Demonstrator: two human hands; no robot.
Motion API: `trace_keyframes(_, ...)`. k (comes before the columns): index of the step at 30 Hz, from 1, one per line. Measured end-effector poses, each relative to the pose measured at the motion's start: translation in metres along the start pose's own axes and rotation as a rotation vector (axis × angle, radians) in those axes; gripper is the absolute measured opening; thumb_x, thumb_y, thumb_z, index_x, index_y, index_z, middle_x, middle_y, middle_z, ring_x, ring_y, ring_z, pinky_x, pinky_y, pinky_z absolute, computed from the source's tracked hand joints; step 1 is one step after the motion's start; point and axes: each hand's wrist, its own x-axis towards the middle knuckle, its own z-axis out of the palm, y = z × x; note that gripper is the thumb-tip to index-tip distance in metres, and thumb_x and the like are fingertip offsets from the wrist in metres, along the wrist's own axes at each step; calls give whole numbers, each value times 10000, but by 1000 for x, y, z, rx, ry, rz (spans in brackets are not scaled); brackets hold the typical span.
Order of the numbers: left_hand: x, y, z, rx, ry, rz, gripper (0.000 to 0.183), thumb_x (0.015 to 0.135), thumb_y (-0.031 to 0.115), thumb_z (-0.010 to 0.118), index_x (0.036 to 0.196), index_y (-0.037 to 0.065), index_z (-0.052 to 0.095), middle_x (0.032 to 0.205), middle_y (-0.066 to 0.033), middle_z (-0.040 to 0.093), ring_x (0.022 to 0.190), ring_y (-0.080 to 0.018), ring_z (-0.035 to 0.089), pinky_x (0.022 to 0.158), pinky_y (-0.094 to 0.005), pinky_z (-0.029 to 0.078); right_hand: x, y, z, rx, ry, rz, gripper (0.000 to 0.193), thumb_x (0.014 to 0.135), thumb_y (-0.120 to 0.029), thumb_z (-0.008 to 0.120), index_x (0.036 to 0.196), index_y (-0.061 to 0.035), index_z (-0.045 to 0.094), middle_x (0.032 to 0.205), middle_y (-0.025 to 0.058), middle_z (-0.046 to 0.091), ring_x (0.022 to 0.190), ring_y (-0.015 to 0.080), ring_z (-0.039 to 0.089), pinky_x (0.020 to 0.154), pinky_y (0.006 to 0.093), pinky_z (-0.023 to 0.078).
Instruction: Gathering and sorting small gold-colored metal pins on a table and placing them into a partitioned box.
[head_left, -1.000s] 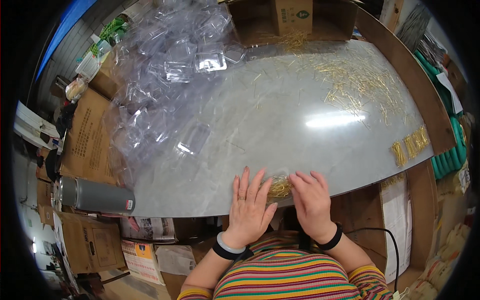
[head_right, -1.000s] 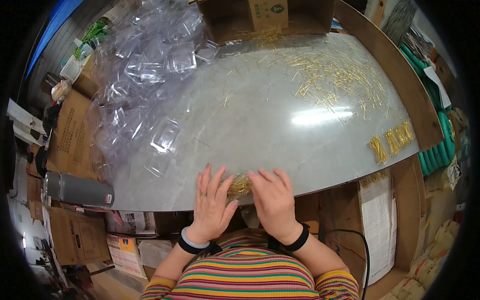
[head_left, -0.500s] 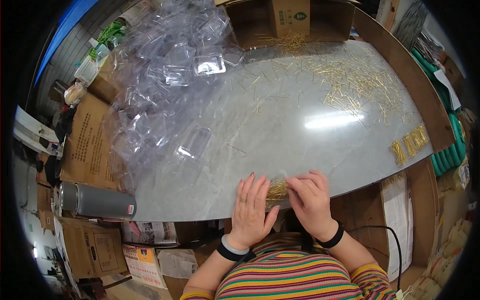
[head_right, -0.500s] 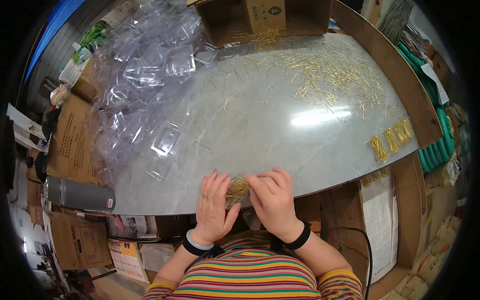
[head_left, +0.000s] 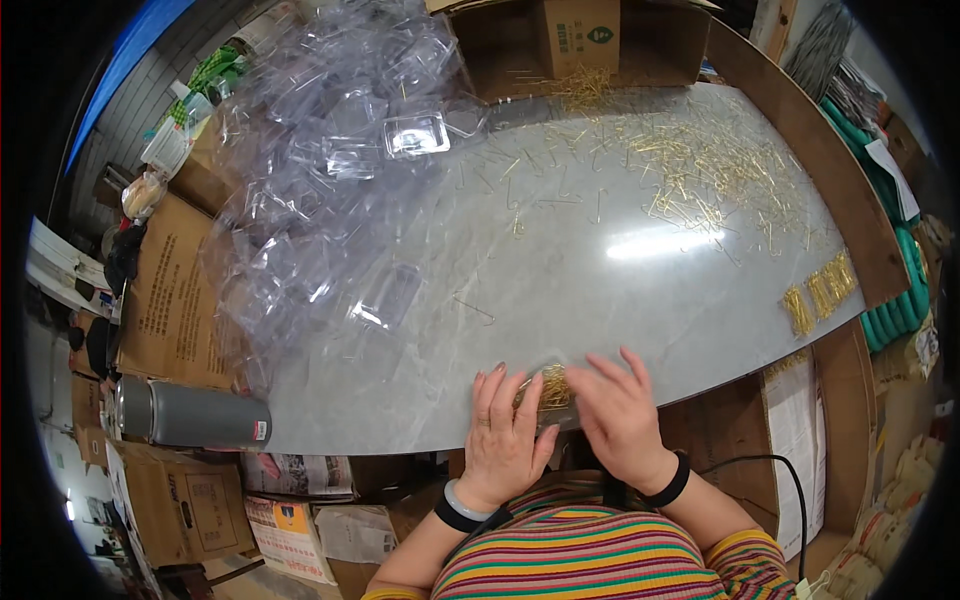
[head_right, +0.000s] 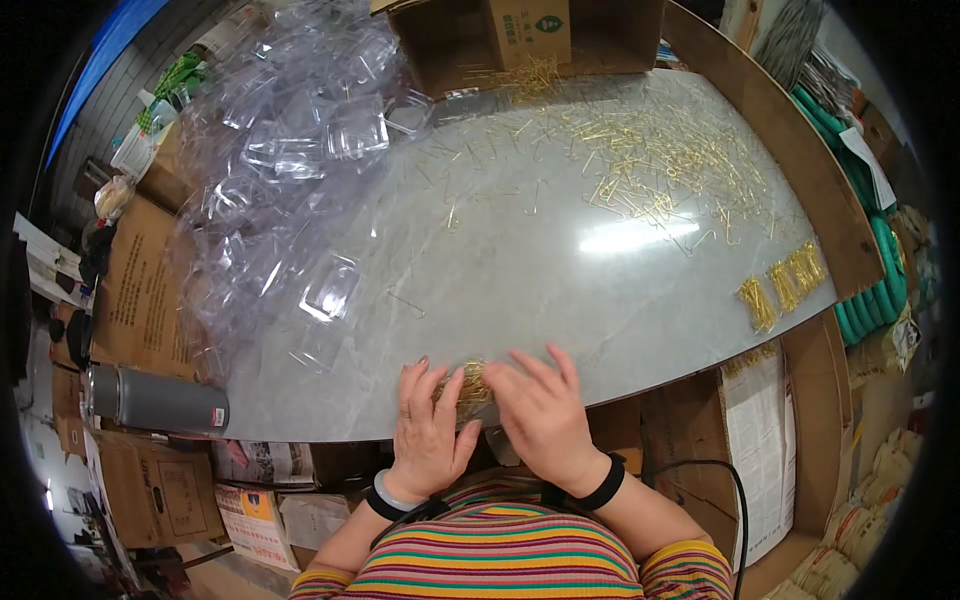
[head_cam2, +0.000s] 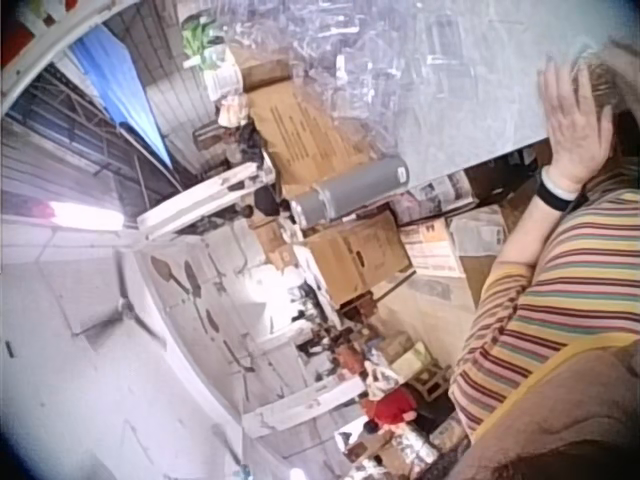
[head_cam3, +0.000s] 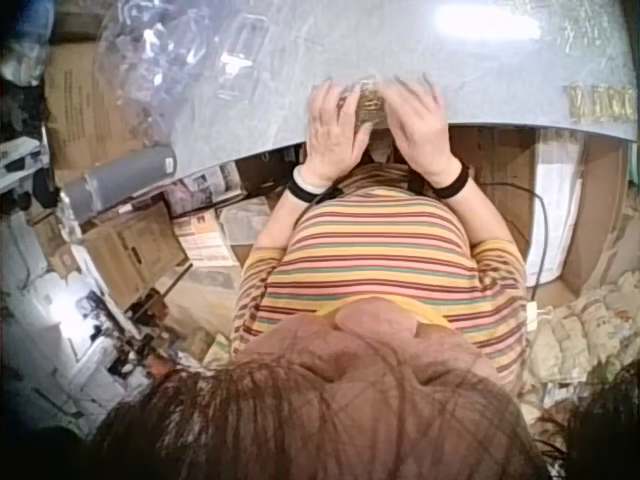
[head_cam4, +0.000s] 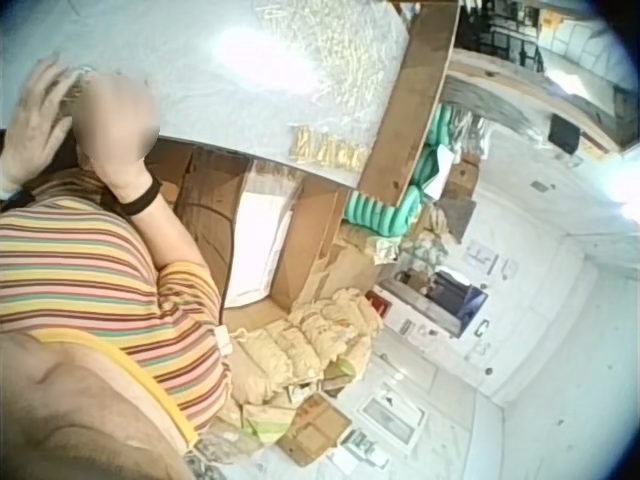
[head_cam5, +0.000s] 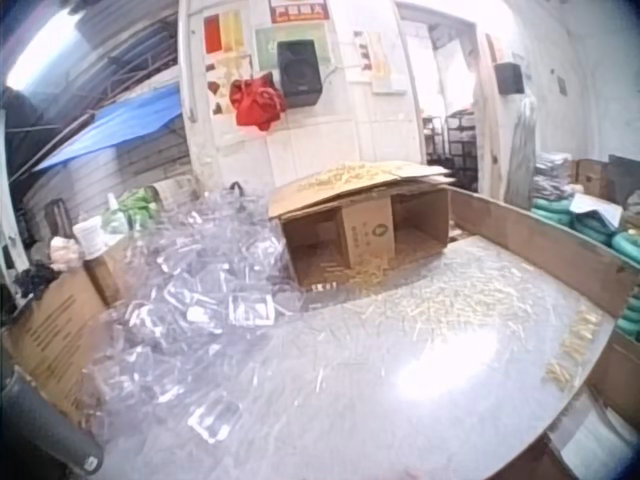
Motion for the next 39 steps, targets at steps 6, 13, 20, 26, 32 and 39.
trace_keyframes(6, -1, -2, 1, -43, -13, -5, 645, 872, 210, 680, 1429, -26, 456, 1338, -202, 440, 1295, -430, 408, 1150, -571, 311, 10, -4, 9, 96, 39, 218, 409, 791, -37, 734, 1190, -59, 644, 1015, 107, 656, 1027, 303, 596, 977, 490, 425)
trace_keyframes(13, -1, -2, 1, -29, -4, -10, 637, 872, 184, 678, 1431, -23, 455, 1334, -197, 445, 1291, -427, 412, 1142, -574, 321, 11, -9, 8, 114, 66, 115, 343, 841, -10, 682, 1180, -49, 650, 1029, 128, 668, 1038, 325, 613, 997, 495, 423)
trace_keyframes(20, -1, -2, 2, -38, 14, -5, 635, 859, 189, 696, 1417, -16, 474, 1334, -189, 448, 1300, -429, 403, 1142, -577, 318, 5, -13, 5, -4, 52, -1, 329, 835, -15, 697, 1160, -54, 663, 1039, 93, 700, 1036, 277, 651, 1063, 521, 403)
trace_keyframes(26, -1, 0, -1, 41, 44, 19, 565, 862, 203, 701, 1361, -9, 539, 1340, -183, 452, 1327, -432, 387, 1144, -587, 309, 20, -8, 7, 34, 195, 123, 304, 801, -7, 709, 1097, -68, 671, 918, 65, 660, 922, 269, 609, 922, 458, 446)
trace_keyframes(32, -2, -4, 0, -22, 4, 35, 546, 888, 208, 682, 1360, -20, 528, 1361, -199, 474, 1346, -417, 406, 1149, -594, 300, 20, 0, 12, 180, 56, 157, 276, 803, 15, 692, 1061, -85, 684, 911, 60, 637, 906, 274, 581, 844, 409, 433)
trace_keyframes(39, -2, -5, 1, -46, 9, 36, 562, 899, 208, 670, 1375, -38, 502, 1378, -204, 470, 1355, -426, 402, 1157, -589, 299, 18, -4, 18, 99, 95, 106, 319, 794, 16, 684, 1096, -87, 674, 969, 59, 630, 903, 280, 577, 841, 414, 437)
